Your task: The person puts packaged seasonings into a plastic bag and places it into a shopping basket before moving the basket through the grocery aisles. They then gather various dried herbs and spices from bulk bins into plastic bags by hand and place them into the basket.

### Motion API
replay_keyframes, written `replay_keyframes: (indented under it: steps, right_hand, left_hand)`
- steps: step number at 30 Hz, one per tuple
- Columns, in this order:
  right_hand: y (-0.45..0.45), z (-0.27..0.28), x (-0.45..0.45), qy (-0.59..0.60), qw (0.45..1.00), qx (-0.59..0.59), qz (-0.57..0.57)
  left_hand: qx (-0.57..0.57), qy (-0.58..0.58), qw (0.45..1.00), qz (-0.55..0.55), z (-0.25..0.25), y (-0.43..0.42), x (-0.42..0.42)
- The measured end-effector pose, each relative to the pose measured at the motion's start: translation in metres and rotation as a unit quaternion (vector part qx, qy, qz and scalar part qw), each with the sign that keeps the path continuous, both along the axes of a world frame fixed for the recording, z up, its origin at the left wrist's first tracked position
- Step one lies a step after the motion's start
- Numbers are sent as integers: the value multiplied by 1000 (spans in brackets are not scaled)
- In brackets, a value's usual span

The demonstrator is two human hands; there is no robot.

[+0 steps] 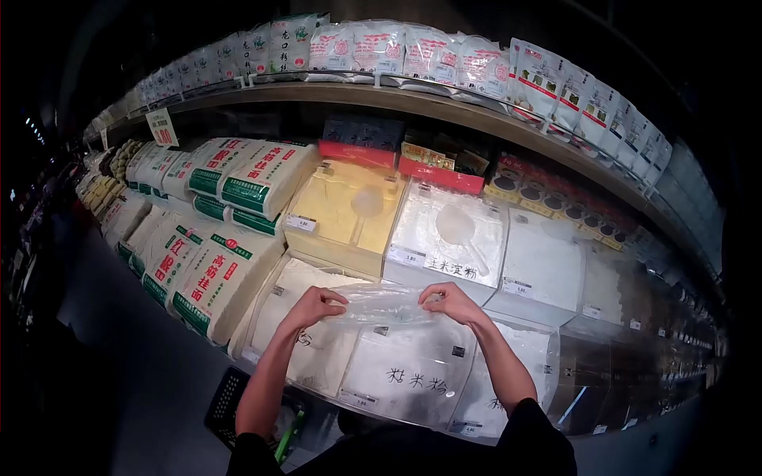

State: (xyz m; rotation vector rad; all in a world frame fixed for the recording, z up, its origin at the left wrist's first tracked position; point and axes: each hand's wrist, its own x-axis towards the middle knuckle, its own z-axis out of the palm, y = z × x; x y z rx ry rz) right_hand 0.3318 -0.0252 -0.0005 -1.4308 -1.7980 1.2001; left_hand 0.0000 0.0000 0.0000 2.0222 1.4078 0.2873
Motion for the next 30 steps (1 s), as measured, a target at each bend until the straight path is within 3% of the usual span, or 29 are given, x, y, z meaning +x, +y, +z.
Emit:
replay_keyframes:
  steps: [1,2,3,5,6,7,8,9,11,12,13,14,15,17,18,19,21,23,24,25,27,28,29,30]
  right_hand:
    - [-3,0,-2,0,1000,-3,3]
    - [12,8,-5,-59,989,128,-33]
    - [12,-1,16,-98,968,214,-83]
    - [17,50,1,-46,917,350,-188]
    - [13,66,-9,-72,878,429,-199]
    - [4,63,-18,-184,897,376,-144]
    - [32,30,-5,-313,914,254,35]
    - [49,-11,12,-419,873,104,229]
    - [61,4,39,-383,880,38,279]
    - [54,38,47,-311,920,142,191]
    - [46,68,50,-211,945,248,38]
    - [36,90,46,-49,924,369,-93]
    - [27,76,34,-63,911,400,-78]
    - [15,49,18,-92,866,488,-58]
    - [20,20,17,-188,915,346,92]
    - [44,-37,35,-243,892,257,280]
    - [45,-33,44,-230,894,120,365]
    - [37,18,49,-115,944,298,86]
    - [25,34,50,-51,930,361,-50]
    - [16,40,46,16,876,457,-153]
    - [1,20,38,-44,839,529,-122]
    - [1,-6,36,-97,913,396,16]
    - [2,-27,36,-150,946,243,152]
    - [-3,-21,40,-245,919,133,279]
  left_hand:
    - [-3,0,1000,3,-2,-4,-1]
    - [152,8,988,-28,-2,0,6]
    - [202,-27,979,33,-9,-20,42]
    - [362,-59,920,140,39,-23,75]
    - [367,-54,917,145,50,-26,85]
    - [364,-55,923,112,26,-20,94]
    - [231,88,969,28,-4,6,89]
    - [65,221,971,-56,-36,8,82]
    - [148,126,979,-63,-37,-4,75]
    - [213,83,971,-66,-18,11,73]
    - [288,52,956,13,20,5,79]
    - [347,23,933,89,70,-20,95]
    - [410,-3,898,160,98,-33,107]
    - [461,14,881,102,74,-37,116]
    - [295,134,944,66,36,-25,101]
    - [59,210,973,-76,8,-12,76]
    - [-104,96,980,-138,17,-11,76]
    - [207,110,972,25,37,-20,81]
    - [326,94,935,101,59,-28,92]
    - [441,101,887,96,76,-38,100]
    - [515,85,852,44,77,-53,107]
    - [398,166,902,27,70,-57,109]
    - [269,242,932,10,57,-59,106]
    - [107,296,947,-57,25,-49,82]
